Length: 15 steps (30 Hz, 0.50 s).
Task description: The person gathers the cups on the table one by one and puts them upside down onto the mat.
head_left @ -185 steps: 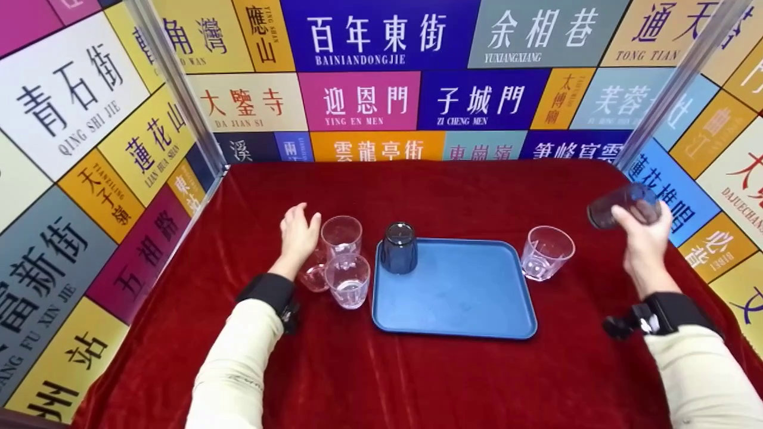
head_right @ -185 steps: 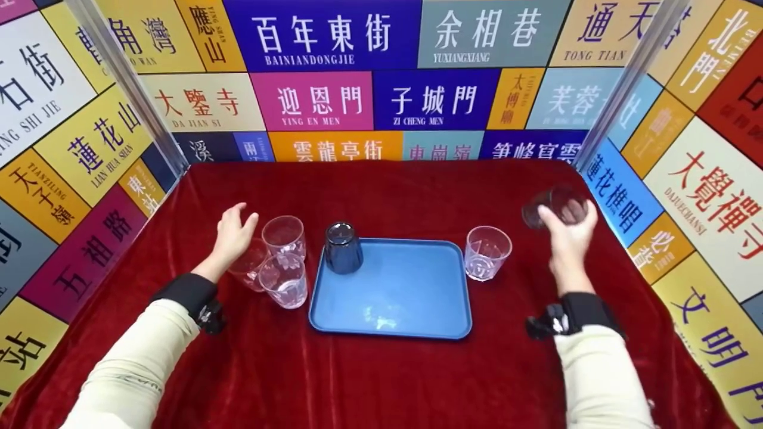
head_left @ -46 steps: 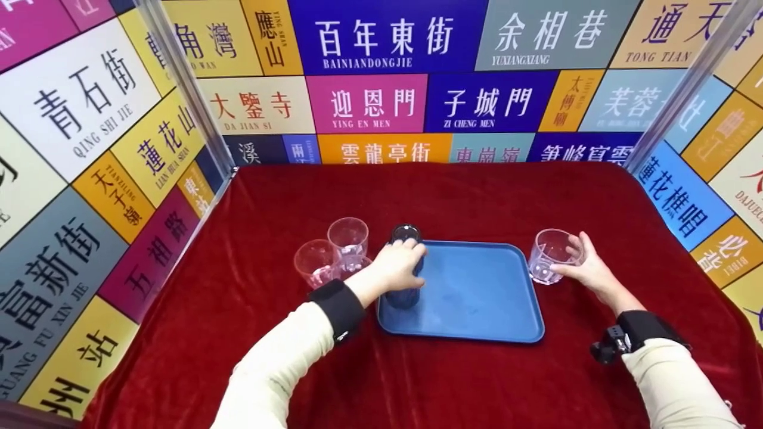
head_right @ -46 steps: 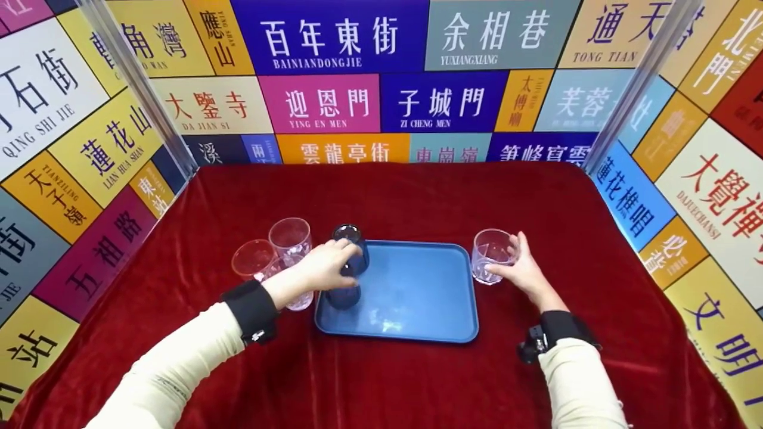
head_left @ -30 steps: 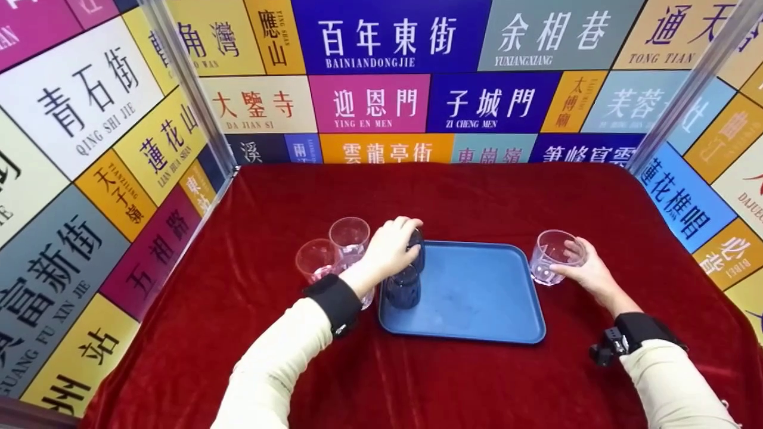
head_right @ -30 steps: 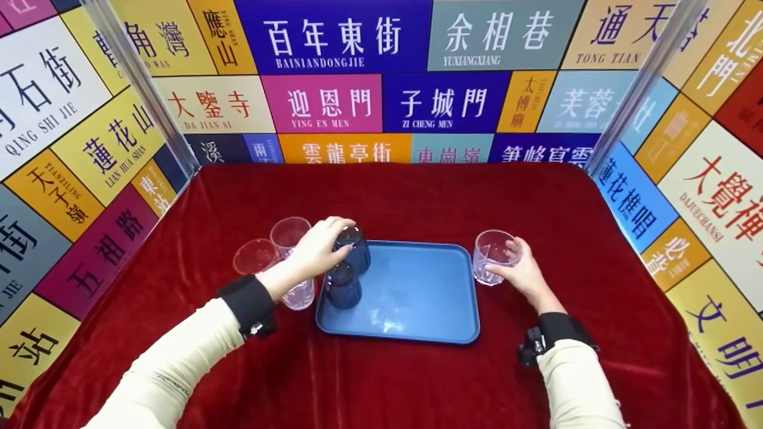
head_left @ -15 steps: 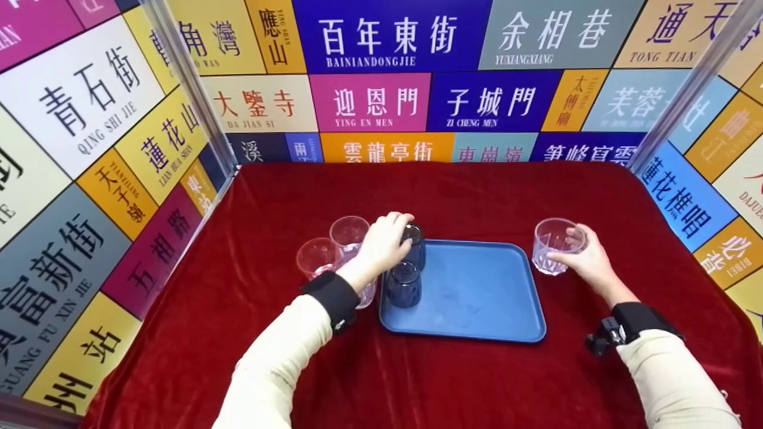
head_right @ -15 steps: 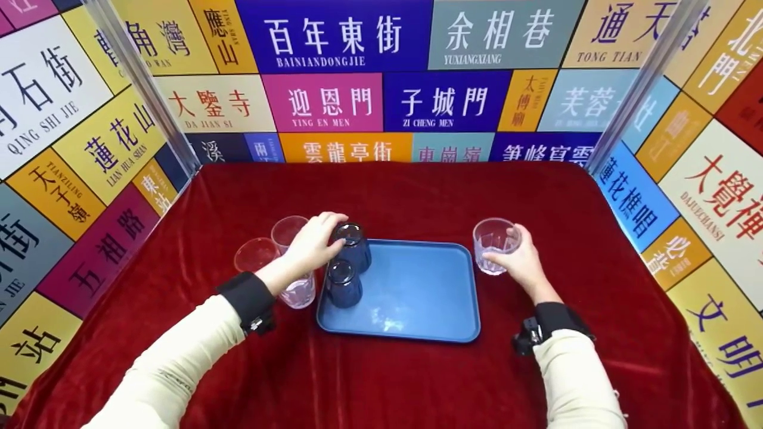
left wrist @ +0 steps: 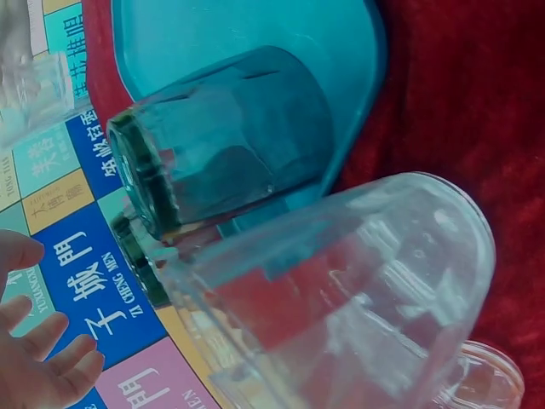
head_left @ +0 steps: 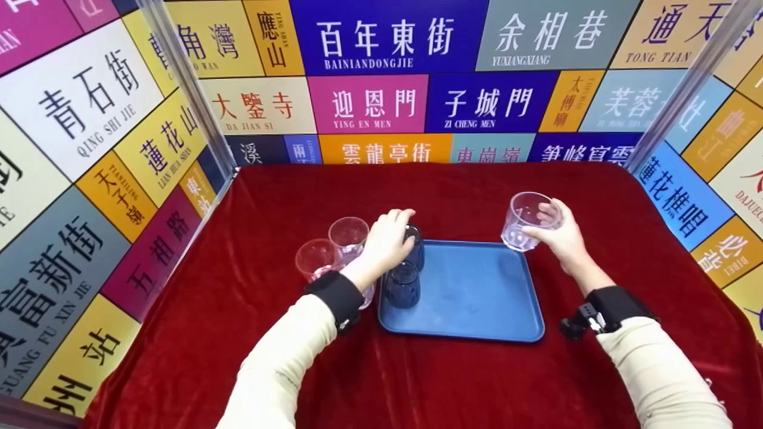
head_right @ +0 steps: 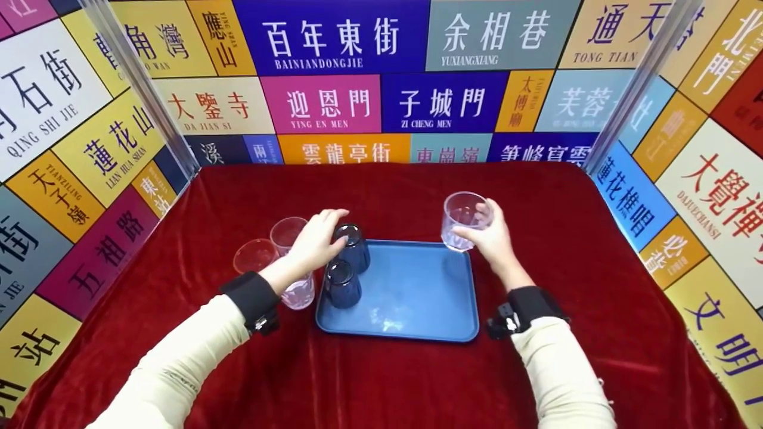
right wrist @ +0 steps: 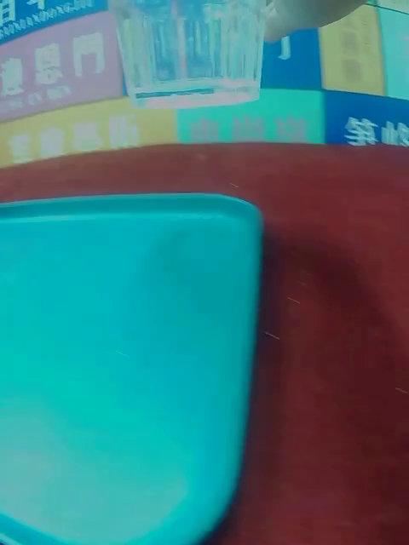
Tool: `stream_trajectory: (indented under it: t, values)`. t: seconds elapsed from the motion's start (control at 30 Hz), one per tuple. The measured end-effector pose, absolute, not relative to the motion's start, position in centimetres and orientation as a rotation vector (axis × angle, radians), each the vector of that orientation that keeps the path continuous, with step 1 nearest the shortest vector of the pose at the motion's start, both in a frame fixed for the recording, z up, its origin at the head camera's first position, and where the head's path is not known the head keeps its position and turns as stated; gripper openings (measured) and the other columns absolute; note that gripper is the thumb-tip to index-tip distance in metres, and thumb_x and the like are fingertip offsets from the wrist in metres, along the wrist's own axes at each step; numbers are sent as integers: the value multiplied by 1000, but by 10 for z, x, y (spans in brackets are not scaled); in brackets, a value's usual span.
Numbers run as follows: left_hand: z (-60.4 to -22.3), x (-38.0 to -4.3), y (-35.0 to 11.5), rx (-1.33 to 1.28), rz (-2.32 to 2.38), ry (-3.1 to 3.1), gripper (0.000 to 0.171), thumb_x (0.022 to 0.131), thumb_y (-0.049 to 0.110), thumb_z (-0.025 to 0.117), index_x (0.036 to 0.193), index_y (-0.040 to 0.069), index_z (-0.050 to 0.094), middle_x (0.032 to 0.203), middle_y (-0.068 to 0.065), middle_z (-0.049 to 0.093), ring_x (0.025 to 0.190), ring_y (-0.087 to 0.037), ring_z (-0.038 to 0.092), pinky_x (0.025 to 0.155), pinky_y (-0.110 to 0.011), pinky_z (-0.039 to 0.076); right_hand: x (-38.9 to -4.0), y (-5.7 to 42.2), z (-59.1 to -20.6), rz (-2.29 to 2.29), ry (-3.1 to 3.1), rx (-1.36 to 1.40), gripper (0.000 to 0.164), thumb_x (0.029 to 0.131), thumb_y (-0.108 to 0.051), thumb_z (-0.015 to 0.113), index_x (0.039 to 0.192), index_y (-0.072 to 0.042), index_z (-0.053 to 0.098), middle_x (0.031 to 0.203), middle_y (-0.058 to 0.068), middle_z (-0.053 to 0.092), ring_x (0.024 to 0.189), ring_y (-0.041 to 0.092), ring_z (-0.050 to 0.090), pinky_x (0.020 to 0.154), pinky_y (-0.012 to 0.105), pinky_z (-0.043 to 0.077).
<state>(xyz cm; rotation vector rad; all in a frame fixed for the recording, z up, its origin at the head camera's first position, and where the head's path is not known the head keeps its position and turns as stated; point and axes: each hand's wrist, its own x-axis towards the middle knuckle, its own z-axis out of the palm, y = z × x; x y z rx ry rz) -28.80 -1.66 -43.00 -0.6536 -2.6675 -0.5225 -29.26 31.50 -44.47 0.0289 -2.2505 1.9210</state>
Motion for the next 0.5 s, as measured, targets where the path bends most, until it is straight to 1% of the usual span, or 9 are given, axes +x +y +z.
stream_trajectory:
  t: [0.1,0.23,0.33,0.4,0.47,0.5]
  values:
    - [-428,-289,-10,-642,-529,-2677,45,83,19,62,124,6,50,115,-14,56,97,-31,57,81,-41,48,-294,299,-438,2069,-2142,20,83,79,5,63,143,4,10,116,-6,43,113,18,41,95,20,37]
    - [-423,-289,1,-623,-593,-2714,49,85,23,62,128,7,46,119,-13,55,102,-29,56,85,-40,47,-295,276,-431,2244,-1967,15,78,80,10,57,143,3,10,117,-3,44,114,20,42,90,16,40]
    - [-419,-288,9,-611,-668,-2743,55,86,26,61,133,6,41,124,-13,52,107,-29,54,91,-39,45,-296,259,-425,2363,-1795,27,77,81,11,53,143,3,9,118,2,44,114,20,42,91,18,41]
    - [-417,-289,15,-606,-721,-2756,60,86,29,61,136,6,36,128,-13,49,111,-28,52,94,-38,43,-296,249,-421,2440,-1676,36,76,82,9,52,143,2,7,119,6,43,112,18,44,92,20,41]
    - [-416,-289,19,-611,-752,-2765,66,86,32,61,139,6,31,132,-14,45,115,-27,50,97,-36,41,-295,239,-419,2516,-1555,41,76,82,7,53,143,2,7,118,8,42,108,15,47,91,21,41]
    - [-416,-288,22,-614,-770,-2763,69,86,34,62,140,5,29,134,-14,44,117,-26,49,98,-36,40,-294,233,-419,2551,-1498,49,74,83,6,53,142,2,9,117,8,43,104,14,48,90,22,42]
